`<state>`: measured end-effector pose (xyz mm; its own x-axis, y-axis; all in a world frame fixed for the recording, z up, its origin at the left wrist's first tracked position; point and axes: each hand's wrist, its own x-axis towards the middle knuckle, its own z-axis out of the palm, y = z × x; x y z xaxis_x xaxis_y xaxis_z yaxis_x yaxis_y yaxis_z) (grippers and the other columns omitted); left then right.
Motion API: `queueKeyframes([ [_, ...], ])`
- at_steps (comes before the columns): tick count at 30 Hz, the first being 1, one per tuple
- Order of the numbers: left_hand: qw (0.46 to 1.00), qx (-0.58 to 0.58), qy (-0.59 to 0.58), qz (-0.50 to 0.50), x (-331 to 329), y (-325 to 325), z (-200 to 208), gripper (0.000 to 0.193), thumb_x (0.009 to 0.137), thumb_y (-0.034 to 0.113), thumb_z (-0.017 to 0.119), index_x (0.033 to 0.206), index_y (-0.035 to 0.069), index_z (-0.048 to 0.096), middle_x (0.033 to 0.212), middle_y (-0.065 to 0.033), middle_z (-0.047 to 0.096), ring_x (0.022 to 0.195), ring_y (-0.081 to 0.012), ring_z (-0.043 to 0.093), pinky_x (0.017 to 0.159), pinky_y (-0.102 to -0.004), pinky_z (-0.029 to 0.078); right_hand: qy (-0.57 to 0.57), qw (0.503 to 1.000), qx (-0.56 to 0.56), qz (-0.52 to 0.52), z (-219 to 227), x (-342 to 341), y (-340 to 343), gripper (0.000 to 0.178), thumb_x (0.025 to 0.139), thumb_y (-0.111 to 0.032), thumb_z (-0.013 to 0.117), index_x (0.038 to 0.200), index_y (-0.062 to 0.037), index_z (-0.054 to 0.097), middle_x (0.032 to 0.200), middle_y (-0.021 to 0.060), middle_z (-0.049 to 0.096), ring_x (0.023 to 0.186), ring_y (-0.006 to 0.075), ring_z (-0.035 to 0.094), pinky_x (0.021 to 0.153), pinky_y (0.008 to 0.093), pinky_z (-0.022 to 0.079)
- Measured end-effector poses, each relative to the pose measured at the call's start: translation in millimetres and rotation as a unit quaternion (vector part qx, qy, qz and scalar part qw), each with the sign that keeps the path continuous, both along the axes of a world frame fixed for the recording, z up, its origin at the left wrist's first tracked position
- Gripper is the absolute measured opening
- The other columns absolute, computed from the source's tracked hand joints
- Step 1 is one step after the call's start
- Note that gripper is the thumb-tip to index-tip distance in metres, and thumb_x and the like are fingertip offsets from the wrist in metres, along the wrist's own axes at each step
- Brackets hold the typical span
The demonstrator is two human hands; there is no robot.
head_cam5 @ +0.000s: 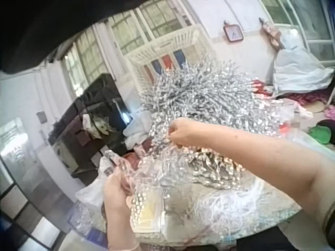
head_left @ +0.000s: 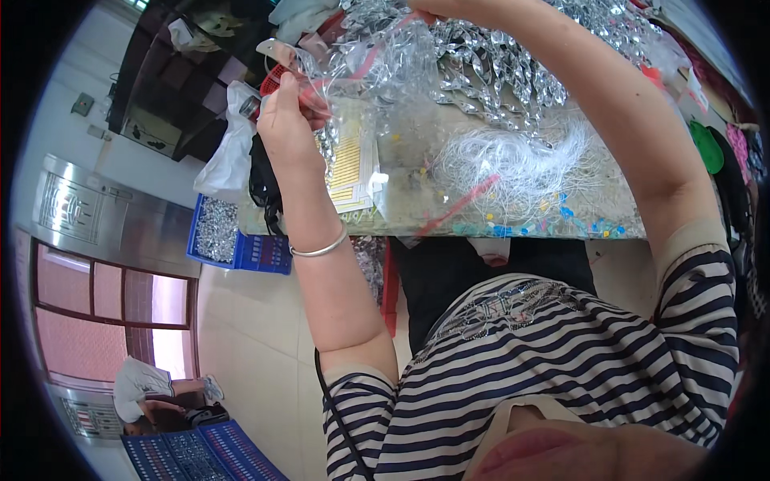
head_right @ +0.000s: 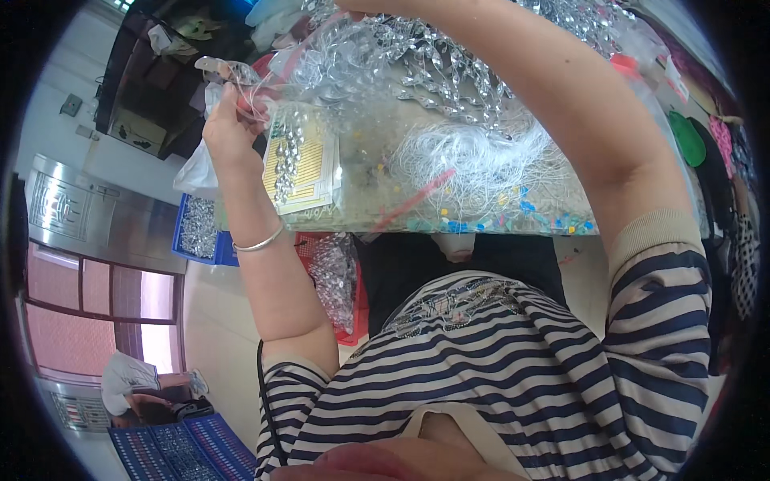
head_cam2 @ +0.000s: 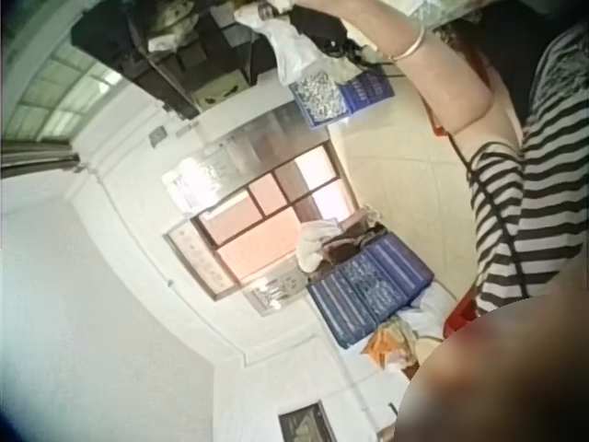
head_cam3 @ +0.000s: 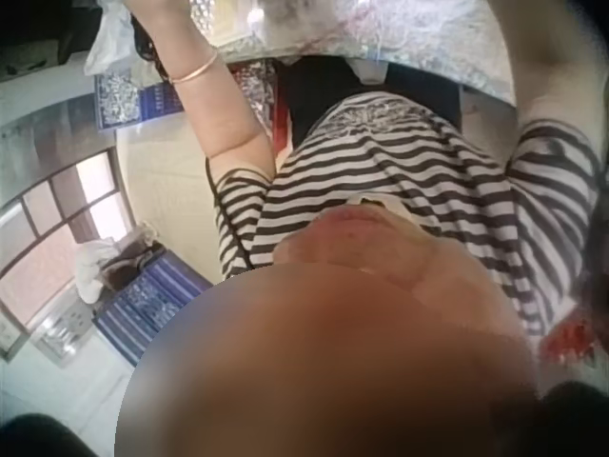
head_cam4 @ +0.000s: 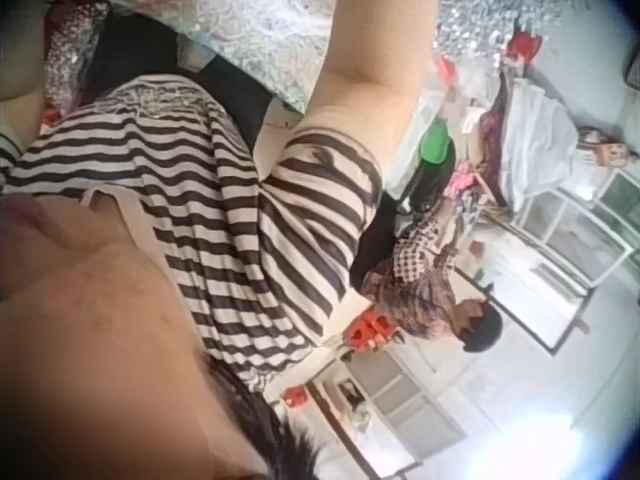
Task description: Packaging silver fringe-like tinsel decorations into clear plastic bags.
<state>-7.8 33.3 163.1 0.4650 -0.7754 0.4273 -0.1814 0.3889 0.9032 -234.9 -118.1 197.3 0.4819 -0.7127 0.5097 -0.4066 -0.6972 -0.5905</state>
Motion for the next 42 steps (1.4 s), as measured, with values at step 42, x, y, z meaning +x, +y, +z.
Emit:
queueKeyframes([
  [42,0.919,0.129,-0.359,0.094,-96,129,-202,0.043,0.078,0.015,0.076,0.117,0.008,0.059,0.111,-0.0151,0.053,0.1,-0.0325,0.056,0.089,-0.0424,0.045,0.042,0.909,0.411,0.063,-196,-92,244,0.031,0.091,-0.023,0.067,0.112,-0.0019,0.06,0.089,0.0068,0.065,0.078,0.0132,0.061,0.071,0.0273,0.049],
])
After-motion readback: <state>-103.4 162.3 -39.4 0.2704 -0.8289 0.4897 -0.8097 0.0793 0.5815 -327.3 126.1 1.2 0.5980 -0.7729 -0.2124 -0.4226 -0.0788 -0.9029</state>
